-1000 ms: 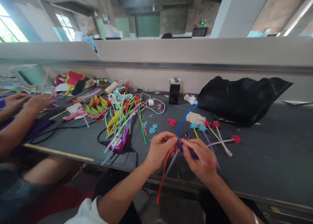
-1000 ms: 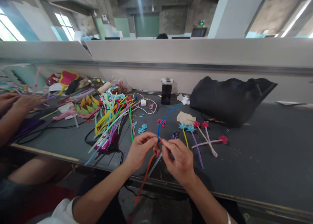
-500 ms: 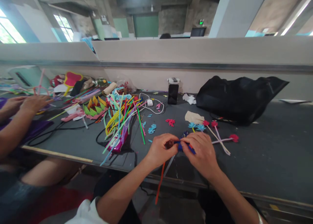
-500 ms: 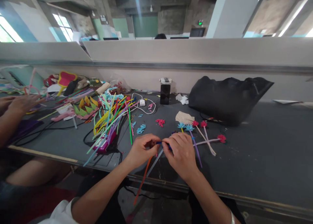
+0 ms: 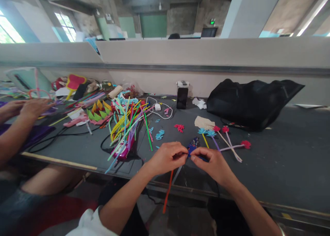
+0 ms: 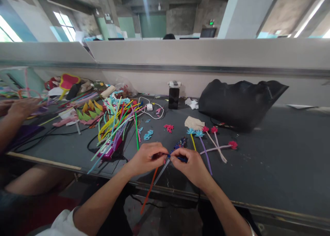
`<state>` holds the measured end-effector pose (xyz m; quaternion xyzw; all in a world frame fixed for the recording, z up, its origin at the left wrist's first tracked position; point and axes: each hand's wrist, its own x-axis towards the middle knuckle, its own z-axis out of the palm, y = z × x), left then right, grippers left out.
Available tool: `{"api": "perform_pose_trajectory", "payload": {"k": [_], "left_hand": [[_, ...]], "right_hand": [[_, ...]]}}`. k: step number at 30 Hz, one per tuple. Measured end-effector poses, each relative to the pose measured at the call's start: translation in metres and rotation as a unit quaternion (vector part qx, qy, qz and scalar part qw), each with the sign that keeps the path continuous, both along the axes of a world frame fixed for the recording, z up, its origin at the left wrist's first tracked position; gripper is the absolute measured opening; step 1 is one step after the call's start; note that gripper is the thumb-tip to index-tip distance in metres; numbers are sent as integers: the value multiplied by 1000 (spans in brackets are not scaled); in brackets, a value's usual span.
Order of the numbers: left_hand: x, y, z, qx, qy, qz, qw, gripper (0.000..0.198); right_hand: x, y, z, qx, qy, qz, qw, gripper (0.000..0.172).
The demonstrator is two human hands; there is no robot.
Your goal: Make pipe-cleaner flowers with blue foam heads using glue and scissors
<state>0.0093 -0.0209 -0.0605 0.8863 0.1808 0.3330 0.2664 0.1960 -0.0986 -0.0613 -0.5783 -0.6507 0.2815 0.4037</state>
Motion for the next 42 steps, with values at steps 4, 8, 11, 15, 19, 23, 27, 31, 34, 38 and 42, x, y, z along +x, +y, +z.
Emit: {"api": "perform_pose_trajectory", "payload": {"k": [4,8,11,15,19,23,27,31,34,38,42], "left_hand": [[-3,1,4,-1,23,-54,998,15],[-5,1,7,0,32,-86,996,15],[-6,1,7,-4,40,-97,994,16],[-7,2,6,-15,37,-106,994,16],[-7,1,7,-20,17,-121,992,17],[-7,0,9,-25,3,-140,990,16],[-7,1,9,-26,8,-155,988,15],[-8,2,8,-25,7,-160,987,15],[-9,3,8,-32,10,-164,986,15],[-9,3,7,-36,25,-175,984,14],[-8,2,5,-65,40,-160,984,11]], "right_hand": [[0,-2,4,-52,27,21,998,15],[-1,-4,4,-75,45,35,996,14],[0,-5,1,-103,82,54,990,13],[0,-5,-3,-146,153,75,974,16],[-2,-4,-4,-159,193,81,965,22],[-4,-4,-4,-205,211,90,952,28],[-4,-6,-5,-222,221,95,945,31],[-4,-7,-6,-227,221,97,943,31],[-5,-7,-7,-230,224,95,942,31],[-6,-7,-7,-236,224,105,940,29],[-6,-8,-5,-226,208,96,947,26]]}}
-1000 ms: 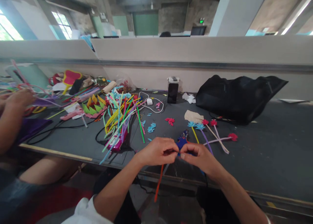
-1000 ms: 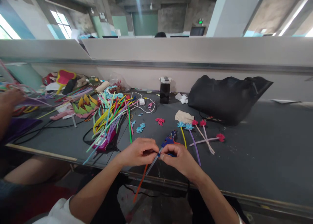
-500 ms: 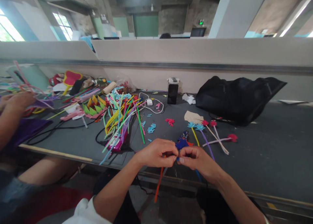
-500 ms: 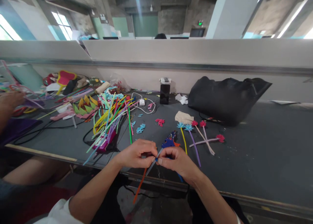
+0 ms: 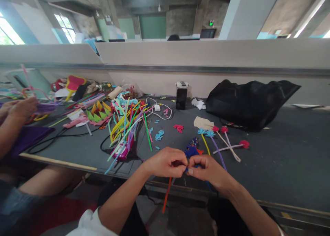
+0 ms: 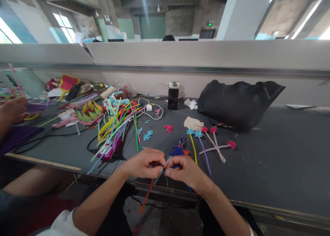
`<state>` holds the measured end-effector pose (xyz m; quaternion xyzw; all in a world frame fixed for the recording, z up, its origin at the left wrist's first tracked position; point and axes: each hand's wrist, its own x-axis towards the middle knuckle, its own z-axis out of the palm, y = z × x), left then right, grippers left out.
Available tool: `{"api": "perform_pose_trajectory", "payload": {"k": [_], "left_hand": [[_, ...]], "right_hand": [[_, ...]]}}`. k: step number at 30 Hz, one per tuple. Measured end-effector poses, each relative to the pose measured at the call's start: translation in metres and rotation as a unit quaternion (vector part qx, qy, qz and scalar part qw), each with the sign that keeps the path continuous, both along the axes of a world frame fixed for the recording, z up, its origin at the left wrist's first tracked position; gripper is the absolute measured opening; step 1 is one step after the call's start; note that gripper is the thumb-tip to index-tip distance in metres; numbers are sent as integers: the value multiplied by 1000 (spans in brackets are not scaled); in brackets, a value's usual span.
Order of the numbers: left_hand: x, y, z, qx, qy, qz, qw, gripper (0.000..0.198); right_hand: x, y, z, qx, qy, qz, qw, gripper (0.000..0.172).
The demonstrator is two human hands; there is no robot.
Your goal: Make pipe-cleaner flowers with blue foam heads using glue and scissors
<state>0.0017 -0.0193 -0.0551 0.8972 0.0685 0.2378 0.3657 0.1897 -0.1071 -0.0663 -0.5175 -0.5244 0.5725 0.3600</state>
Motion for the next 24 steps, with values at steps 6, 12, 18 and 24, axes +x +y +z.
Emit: {"api": "perform_pose_trajectory", "payload": {"k": [6,12,18,24], "left_hand": [[0,0,0,-41,-12,2,999,8],[-1,2,1,-43,-9,-16,999,9],[-1,1,0,-47,-13,-16,999,8],[0,1,0,-39,-24,-22,999,9]], "right_hand": [[2,-1,3,12,17,19,1000,31],[1,-3,2,2,39,14,999,34],[2,-4,-5,-4,60,29,998,34],[3,-1,-6,2,68,40,997,34]]}}
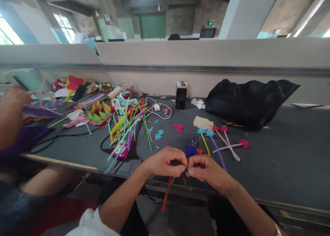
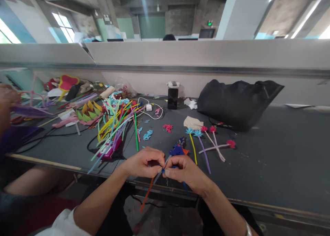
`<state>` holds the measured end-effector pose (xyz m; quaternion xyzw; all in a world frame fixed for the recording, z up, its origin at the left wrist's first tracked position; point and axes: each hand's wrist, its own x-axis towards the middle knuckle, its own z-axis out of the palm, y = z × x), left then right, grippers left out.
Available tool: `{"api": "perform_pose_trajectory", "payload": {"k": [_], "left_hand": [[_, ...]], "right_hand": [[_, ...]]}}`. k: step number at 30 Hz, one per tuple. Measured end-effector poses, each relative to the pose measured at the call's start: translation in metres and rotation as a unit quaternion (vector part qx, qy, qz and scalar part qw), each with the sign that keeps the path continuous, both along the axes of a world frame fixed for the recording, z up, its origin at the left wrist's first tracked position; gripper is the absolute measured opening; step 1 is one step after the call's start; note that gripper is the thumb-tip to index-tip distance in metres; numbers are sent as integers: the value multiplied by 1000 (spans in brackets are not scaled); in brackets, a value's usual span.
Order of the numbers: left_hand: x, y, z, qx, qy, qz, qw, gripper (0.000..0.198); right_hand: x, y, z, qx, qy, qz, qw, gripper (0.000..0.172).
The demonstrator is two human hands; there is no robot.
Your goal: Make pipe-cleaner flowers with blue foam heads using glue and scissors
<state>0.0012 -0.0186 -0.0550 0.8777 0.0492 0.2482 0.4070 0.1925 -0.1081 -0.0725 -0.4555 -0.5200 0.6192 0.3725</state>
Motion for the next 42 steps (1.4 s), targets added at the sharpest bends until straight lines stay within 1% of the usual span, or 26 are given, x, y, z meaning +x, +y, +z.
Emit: {"api": "perform_pose_trajectory", "payload": {"k": [9,15,21,24,27,29,32,34,36,38,42], "left_hand": [[0,-1,0,-6,6,0,1000,13],[-1,-2,3,-7,16,-5,1000,10],[0,-3,3,1,7,-6,1000,10],[1,-3,1,1,8,-3,1000,11],[3,-5,-1,-12,19,18,1000,12],[5,-6,-1,-34,32,41,998,10],[7,-8,0,-86,58,79,991,8],[9,-9,0,-136,70,102,983,7],[12,-11,0,-195,71,124,970,8],[14,-13,0,-249,66,140,956,8],[19,-18,1,-333,50,163,927,9]], "right_hand": [[-2,-2,1,-1,-13,4,1000,34],[-1,-1,2,2,-11,24,1000,37],[-3,-1,3,3,-16,20,1000,37],[-5,-1,4,13,-34,14,999,34],[-6,-2,6,19,-76,-3,997,28],[-7,-2,8,32,-109,-19,993,23],[-7,-3,13,85,-158,-51,982,15],[-7,-4,16,139,-203,-74,966,12],[-5,-4,17,195,-248,-93,944,10],[-3,-5,18,233,-275,-97,928,10],[1,-5,17,261,-288,-82,918,12]]}}
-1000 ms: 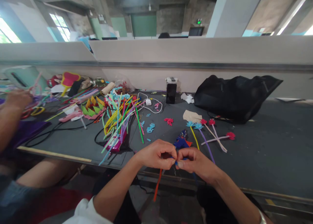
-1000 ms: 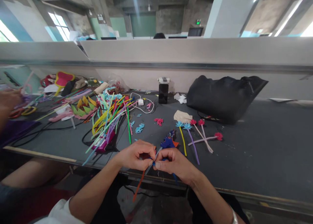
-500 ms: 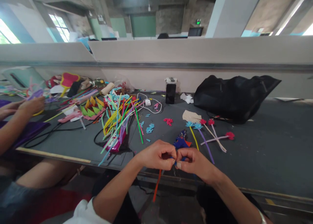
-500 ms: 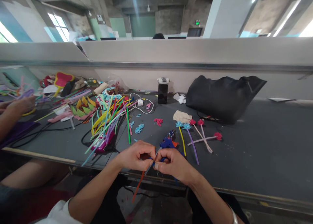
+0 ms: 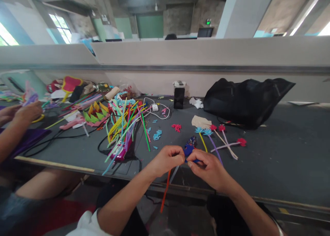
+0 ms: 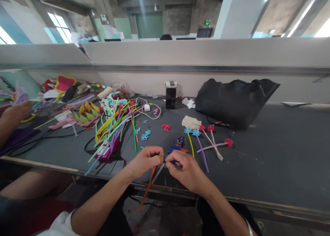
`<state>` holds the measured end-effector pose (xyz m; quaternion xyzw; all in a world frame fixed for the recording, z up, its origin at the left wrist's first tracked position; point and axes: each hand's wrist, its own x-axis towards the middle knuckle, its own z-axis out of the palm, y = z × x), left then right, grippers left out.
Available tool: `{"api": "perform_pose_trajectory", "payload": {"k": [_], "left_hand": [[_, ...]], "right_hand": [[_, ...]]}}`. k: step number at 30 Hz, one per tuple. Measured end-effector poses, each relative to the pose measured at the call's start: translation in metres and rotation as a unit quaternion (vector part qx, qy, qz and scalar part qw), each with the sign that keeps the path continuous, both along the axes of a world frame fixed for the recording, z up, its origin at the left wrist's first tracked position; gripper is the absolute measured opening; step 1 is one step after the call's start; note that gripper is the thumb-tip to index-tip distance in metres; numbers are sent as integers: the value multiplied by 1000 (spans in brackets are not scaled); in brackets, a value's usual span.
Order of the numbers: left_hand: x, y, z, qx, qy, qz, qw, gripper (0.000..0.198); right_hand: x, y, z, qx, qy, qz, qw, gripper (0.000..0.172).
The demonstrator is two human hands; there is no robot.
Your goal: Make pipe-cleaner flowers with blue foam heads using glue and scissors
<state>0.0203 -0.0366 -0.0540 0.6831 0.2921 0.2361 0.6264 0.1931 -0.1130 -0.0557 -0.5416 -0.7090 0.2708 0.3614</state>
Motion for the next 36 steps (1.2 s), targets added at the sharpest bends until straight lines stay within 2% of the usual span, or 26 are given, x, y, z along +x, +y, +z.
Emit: {"api": "perform_pose_trajectory", "payload": {"k": [6,8,14,19,21,24,27,30,32,36], "left_hand": [[1,-4,3,-19,3,28,999,10],[1,-4,2,-3,-5,45,999,11],[2,-7,1,166,5,90,982,12],[2,-12,1,306,10,117,945,10],[0,-12,0,347,4,127,929,10],[-1,-12,-1,358,-8,165,919,12],[0,-14,-4,344,-20,206,916,14],[3,-16,-7,318,-34,233,918,14],[5,-17,-9,305,-46,240,921,13],[6,-16,-10,356,-60,227,905,9]], "right_hand": [[0,0,-3,-3,5,-19,1000,11],[0,1,-4,-5,15,-27,1000,11],[-1,3,-5,-27,52,-59,997,14],[1,5,-4,-41,69,-56,995,14],[5,6,-4,4,70,-72,995,12],[9,5,-5,146,40,-142,978,18],[8,-2,-7,275,-8,-208,939,20],[1,-11,-10,391,-95,-217,889,27],[-5,-12,-10,411,-143,-200,878,29],[-13,-4,-4,419,-168,-250,857,37]]}}
